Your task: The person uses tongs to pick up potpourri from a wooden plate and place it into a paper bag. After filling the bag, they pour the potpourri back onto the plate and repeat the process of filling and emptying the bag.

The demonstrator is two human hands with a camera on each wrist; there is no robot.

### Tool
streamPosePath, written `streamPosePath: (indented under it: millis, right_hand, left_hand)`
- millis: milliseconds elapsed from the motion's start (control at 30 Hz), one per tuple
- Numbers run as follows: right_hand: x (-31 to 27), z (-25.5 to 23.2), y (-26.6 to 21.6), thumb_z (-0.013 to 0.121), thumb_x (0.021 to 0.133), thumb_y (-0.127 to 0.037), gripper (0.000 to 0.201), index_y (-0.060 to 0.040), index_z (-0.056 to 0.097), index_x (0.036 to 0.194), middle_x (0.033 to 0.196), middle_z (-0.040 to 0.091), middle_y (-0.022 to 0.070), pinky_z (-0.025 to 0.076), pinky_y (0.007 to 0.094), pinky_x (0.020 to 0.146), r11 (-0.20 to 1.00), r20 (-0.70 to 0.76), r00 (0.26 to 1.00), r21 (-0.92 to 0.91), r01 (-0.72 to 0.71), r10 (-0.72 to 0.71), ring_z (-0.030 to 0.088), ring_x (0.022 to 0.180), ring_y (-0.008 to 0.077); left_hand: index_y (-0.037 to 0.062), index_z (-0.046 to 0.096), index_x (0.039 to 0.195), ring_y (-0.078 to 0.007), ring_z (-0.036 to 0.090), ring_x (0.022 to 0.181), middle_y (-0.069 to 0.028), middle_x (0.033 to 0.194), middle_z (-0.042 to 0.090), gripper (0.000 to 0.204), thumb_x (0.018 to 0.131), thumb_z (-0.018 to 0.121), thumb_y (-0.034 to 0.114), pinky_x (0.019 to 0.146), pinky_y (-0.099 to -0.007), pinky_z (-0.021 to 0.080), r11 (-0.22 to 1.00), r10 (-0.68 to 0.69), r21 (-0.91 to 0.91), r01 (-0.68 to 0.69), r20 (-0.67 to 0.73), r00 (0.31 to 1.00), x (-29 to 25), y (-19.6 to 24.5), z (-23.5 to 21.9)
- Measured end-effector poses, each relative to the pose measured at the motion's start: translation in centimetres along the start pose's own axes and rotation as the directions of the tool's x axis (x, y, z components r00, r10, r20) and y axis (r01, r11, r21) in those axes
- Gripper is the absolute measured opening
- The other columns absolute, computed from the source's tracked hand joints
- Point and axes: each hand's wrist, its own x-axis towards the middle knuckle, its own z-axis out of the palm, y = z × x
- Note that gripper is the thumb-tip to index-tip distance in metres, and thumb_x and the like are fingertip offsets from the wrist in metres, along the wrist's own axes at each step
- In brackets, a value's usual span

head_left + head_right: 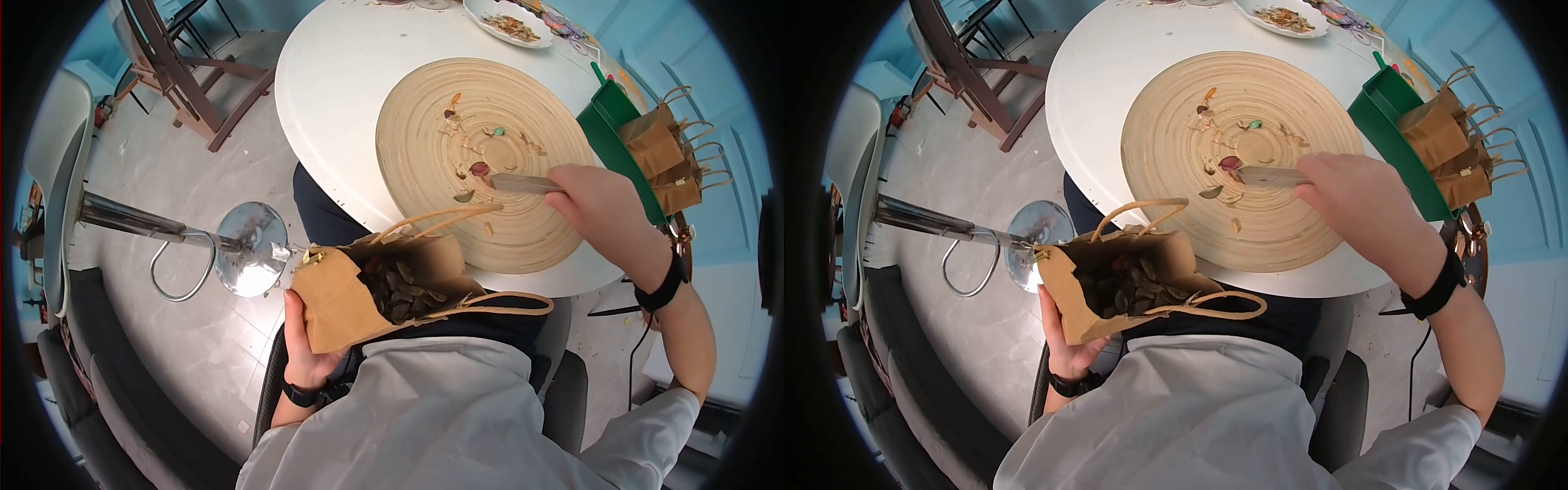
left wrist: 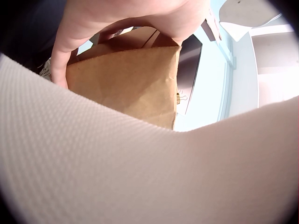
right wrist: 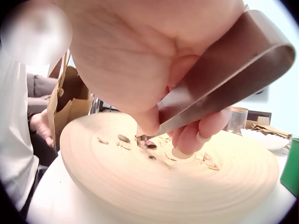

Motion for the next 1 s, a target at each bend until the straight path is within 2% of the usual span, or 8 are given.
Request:
streamPosePath:
  millis: [100, 167, 267, 400, 667, 800, 933, 1000]
  right_hand:
    - [-0.1, -1.7, 0.3, 0.064, 0.092, -0.021, 0.017, -0.0050, 0.059, 0.090, 0.070, 0.060, 0.0057, 0.047, 0.0342, 0.057, 0.969, 0.076, 0.987, 0.192, -0.153, 0.141, 0.061, 0.063, 0.0216]
    - [0.2, -3.1, 0.3, 0.060, 0.096, -0.020, 0.020, -0.0021, 0.061, 0.086, 0.063, 0.057, 0.0013, 0.043, 0.0276, 0.050, 0.579, 0.512, 0.785, 0.541, -0.610, 0.349, 0.054, 0.052, 0.0113]
    - [-0.5, -2.8, 0.7, 0.057, 0.098, -0.019, 0.022, -0.0008, 0.062, 0.086, 0.060, 0.054, -0.0017, 0.039, 0.0227, 0.047, 0.505, 0.611, 0.722, 0.533, -0.679, 0.325, 0.049, 0.050, 0.0043]
    - [-1.1, -2.7, 0.8, 0.057, 0.098, -0.020, 0.023, -0.0006, 0.062, 0.085, 0.059, 0.054, -0.0011, 0.040, 0.0231, 0.046, 0.557, 0.612, 0.705, 0.467, -0.687, 0.357, 0.049, 0.048, 0.0057]
    - [-1.3, -3.6, 1.8, 0.056, 0.097, -0.018, 0.023, -0.0007, 0.061, 0.083, 0.059, 0.055, -0.0011, 0.037, 0.0221, 0.045, 0.454, 0.599, 0.715, 0.558, -0.695, 0.361, 0.047, 0.046, 0.0043]
    - [-1.4, -4.1, 1.5, 0.056, 0.097, -0.018, 0.022, -0.0017, 0.060, 0.081, 0.059, 0.055, -0.0015, 0.036, 0.0215, 0.045, 0.408, 0.604, 0.713, 0.586, -0.701, 0.357, 0.047, 0.047, 0.0034]
    - [-0.8, -6.2, -1.4, 0.061, 0.095, -0.017, 0.017, -0.0011, 0.062, 0.088, 0.062, 0.057, -0.0014, 0.038, 0.0212, 0.048, 0.391, 0.638, 0.735, 0.631, -0.670, 0.229, 0.049, 0.051, 0.0043]
    - [-0.6, -6.3, -3.0, 0.063, 0.094, -0.016, 0.016, -0.0006, 0.062, 0.090, 0.064, 0.057, -0.0005, 0.039, 0.0218, 0.050, 0.394, 0.645, 0.747, 0.651, -0.648, 0.162, 0.050, 0.055, 0.0053]
  left_hand:
    - [0.0158, 0.041, 0.145, -0.0286, 0.059, 0.117, -0.0088, 0.140, 0.053, 0.074, 0.095, 0.034, 0.070, 0.086, -0.0442, 0.054, 1.000, 0.009, 0.023, -0.009, -0.011, 1.000, 0.1, -0.1, 0.3]
    - [0.0159, 0.040, 0.145, -0.0288, 0.058, 0.119, -0.0089, 0.141, 0.052, 0.074, 0.095, 0.035, 0.070, 0.088, -0.0450, 0.053, 0.998, 0.024, 0.055, -0.021, -0.056, 0.998, 0.1, -0.2, 0.3]
    - [0.0160, 0.040, 0.146, -0.0288, 0.056, 0.121, -0.0090, 0.142, 0.051, 0.074, 0.095, 0.035, 0.070, 0.092, -0.0462, 0.052, 0.999, 0.013, 0.038, -0.012, -0.028, 1.000, 0.1, -0.2, 0.3]
    - [0.0135, 0.039, 0.145, -0.0270, 0.057, 0.121, -0.0092, 0.140, 0.052, 0.073, 0.096, 0.037, 0.067, 0.094, -0.0442, 0.052, 0.998, 0.025, 0.055, -0.023, -0.052, 0.998, 0.1, -0.2, 1.3]
    - [0.0107, 0.039, 0.145, -0.0253, 0.058, 0.121, -0.0096, 0.139, 0.053, 0.073, 0.096, 0.040, 0.065, 0.097, -0.0421, 0.051, 0.998, 0.029, 0.060, -0.028, -0.016, 0.999, 0.1, -0.3, 1.3]
    - [0.0170, 0.042, 0.144, -0.0286, 0.060, 0.114, -0.0080, 0.138, 0.054, 0.073, 0.095, 0.035, 0.070, 0.082, -0.0449, 0.055, 0.998, 0.024, 0.063, -0.017, -0.103, 0.994, 0.2, -0.4, 1.2]
    - [0.0120, 0.039, 0.144, -0.0240, 0.059, 0.120, -0.0087, 0.137, 0.054, 0.072, 0.096, 0.040, 0.065, 0.094, -0.0406, 0.053, 0.999, 0.001, 0.039, -0.003, 0.041, 0.999, 0.2, -0.1, 1.2]
    - [0.0122, 0.040, 0.144, -0.0237, 0.059, 0.119, -0.0085, 0.136, 0.055, 0.072, 0.096, 0.040, 0.066, 0.093, -0.0400, 0.053, 0.998, 0.005, 0.062, -0.006, 0.008, 1.000, 0.2, -0.3, 1.5]
